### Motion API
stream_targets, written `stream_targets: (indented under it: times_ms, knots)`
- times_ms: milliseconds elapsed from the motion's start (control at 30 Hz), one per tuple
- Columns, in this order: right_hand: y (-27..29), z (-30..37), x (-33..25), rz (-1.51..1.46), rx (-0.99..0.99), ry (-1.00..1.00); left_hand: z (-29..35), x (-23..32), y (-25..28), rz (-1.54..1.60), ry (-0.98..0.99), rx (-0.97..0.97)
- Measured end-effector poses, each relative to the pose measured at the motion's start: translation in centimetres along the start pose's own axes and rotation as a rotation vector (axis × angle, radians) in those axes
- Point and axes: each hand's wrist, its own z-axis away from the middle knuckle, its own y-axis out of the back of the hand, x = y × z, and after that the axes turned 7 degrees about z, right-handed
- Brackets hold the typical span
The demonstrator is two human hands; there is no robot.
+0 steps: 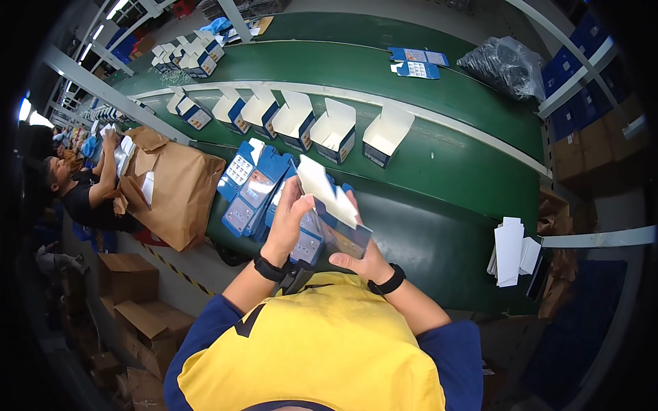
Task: The person folds several blue boxes and places them on the conveyor belt. They then pick up a white paper and a brown cardboard piece, fold the paper around the cardboard, and insert the assembly into one of the boxes.
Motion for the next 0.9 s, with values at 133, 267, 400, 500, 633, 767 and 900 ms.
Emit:
stream_targets:
  times_ms: [133,267,400,500,633,767,900]
  knots:
    - [2.2,-0.4,0.6,0.138,0.099,-0.02,1.4,1.1,-0.6,-0.393,-0.004,-0.497]
    - [3.7,-0.7,-0.4,0.228,0.161,0.191,2.6,0.7,-4.0,-0.675,-0.32,-0.716]
    - [4.0,0.2,-3.5,0.15,0.076,0.237,1.0,1.7,-2.9,-0.854,-0.345,-0.615]
    - [3.1,-0.3,-6.3,0.15,0.008,0.356,0.4,1.1,-2.3,-0.761,-0.604,-0.581]
    - [3.6,-0.4,-6.5,0.311,0.015,0.254,0.0,1.3,-2.6,-0.72,-0.685,-0.621]
    - [0.4,-1.1,-7.1,0.294,0.22,0.217,1.2,0.1,-1.3,-0.764,-0.797,-0.666]
    - [2.3,-0.1,-6.6,-0.239,0.069,0.392,1.2,1.1,-3.6,-0.689,-0.873,-0.693]
